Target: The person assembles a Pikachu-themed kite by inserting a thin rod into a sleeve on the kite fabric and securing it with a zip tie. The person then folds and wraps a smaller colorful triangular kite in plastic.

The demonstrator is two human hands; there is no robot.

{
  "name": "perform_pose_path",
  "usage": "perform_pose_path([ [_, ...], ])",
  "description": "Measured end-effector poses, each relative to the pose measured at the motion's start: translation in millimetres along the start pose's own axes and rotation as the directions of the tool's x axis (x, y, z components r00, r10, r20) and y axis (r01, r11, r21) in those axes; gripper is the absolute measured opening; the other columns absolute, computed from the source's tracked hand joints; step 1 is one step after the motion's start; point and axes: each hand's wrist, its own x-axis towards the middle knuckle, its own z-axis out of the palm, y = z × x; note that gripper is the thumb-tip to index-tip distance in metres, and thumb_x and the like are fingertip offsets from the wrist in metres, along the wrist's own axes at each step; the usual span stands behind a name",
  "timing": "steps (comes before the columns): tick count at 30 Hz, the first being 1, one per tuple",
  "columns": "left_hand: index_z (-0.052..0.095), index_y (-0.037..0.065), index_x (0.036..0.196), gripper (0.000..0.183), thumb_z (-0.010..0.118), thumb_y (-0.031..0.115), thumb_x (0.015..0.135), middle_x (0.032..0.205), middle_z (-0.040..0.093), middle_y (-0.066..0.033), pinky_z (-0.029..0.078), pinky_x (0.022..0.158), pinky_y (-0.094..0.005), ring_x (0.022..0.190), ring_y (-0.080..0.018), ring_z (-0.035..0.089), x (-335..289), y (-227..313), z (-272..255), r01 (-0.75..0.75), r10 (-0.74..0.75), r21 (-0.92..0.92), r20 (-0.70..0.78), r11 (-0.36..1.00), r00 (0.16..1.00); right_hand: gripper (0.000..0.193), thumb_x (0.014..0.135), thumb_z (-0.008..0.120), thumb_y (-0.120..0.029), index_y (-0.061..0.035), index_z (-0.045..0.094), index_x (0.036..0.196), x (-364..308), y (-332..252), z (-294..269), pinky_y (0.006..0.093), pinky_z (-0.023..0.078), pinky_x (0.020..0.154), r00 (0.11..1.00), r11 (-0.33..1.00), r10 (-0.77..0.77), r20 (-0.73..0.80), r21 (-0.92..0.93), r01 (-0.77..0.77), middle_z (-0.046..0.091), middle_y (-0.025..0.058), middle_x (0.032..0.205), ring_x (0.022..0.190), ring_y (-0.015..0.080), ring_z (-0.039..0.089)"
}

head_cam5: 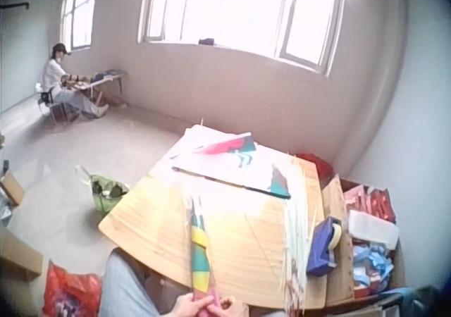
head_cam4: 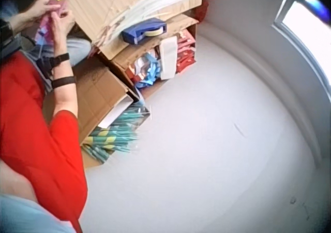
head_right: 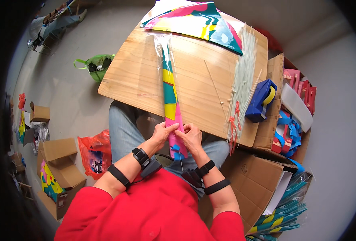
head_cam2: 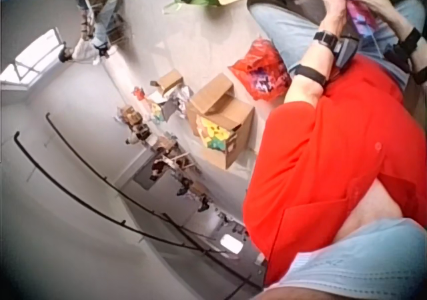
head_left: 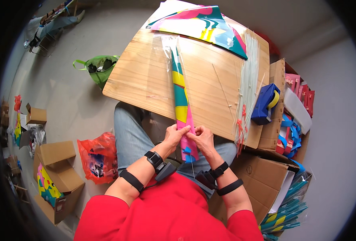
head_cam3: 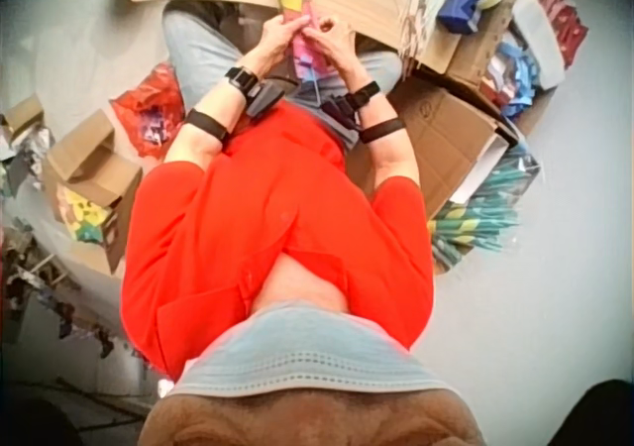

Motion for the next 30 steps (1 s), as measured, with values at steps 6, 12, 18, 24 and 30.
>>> perform_pose_path([
  [6,0.065,0.006,0.109,0.035,0.069,0.036,0.092,0.097,0.07,-0.0049,0.052,0.077,-0.0302,0.084,-0.0122,0.065,3.8,1.1,-4.4,0.019,-0.022,0.048,0.06,0.999,0.998,0.025,0.084,0.078,-0.022,-0.0024,0.07,0.098,-0.2,-0.1,-14.7,0.0224,0.044,0.06,0.929,0.802,0.231,0.29,0.484,-0.35,0.068,0.0016,0.084,0.069,0.0068,0.058],
  [12,0.059,0.006,0.121,0.057,0.059,0.056,0.093,0.112,0.067,-0.0086,0.05,0.086,-0.0317,0.098,-0.0145,0.063,10.3,38.4,-17.6,-0.01,0.003,-0.086,-0.074,0.996,0.997,0.017,0.086,0.075,-0.016,-0.0018,0.07,0.095,-2.4,-10.2,-21.1,0.0199,0.039,0.058,0.947,0.849,0.141,0.289,0.458,-0.265,0.067,0.0,0.08,0.067,0.0049,0.055],
  [18,0.058,0.005,0.121,0.039,0.062,0.035,0.096,0.109,0.068,-0.0078,0.054,0.084,-0.0315,0.095,-0.0158,0.066,38.4,60.2,-15.7,-0.103,0.136,-0.291,0.096,0.951,0.986,0.016,0.086,0.075,-0.012,0.0005,0.072,0.096,-22.5,-22.6,-22.7,0.0206,0.045,0.062,0.957,0.863,0.102,0.271,0.454,-0.221,0.069,0.0004,0.081,0.068,0.0053,0.058],
  [24,0.062,0.002,0.117,0.025,0.062,0.017,0.097,0.106,0.069,-0.0068,0.056,0.082,-0.0305,0.091,-0.0149,0.067,14.4,14.4,3.1,-0.048,0.078,-0.245,0.113,0.968,0.991,0.027,0.081,0.079,-0.009,0.0057,0.067,0.1,-39.7,-25.8,-28.2,0.0228,0.051,0.06,0.987,0.887,0.158,0.011,0.437,-0.147,0.071,0.0053,0.079,0.067,0.0079,0.063],
  [30,0.062,0.002,0.116,0.026,0.066,0.015,0.094,0.102,0.07,-0.0052,0.055,0.08,-0.0276,0.087,-0.0116,0.067,-34.1,20.0,38.7,-0.149,0.164,-0.188,0.07,0.971,0.984,0.041,0.079,0.082,-0.01,0.0,0.048,0.102,-72.1,-19.8,-41.9,0.023,0.051,0.06,0.978,0.908,0.06,-0.201,0.417,0.03,0.07,0.0101,0.078,0.068,0.0093,0.064],
])
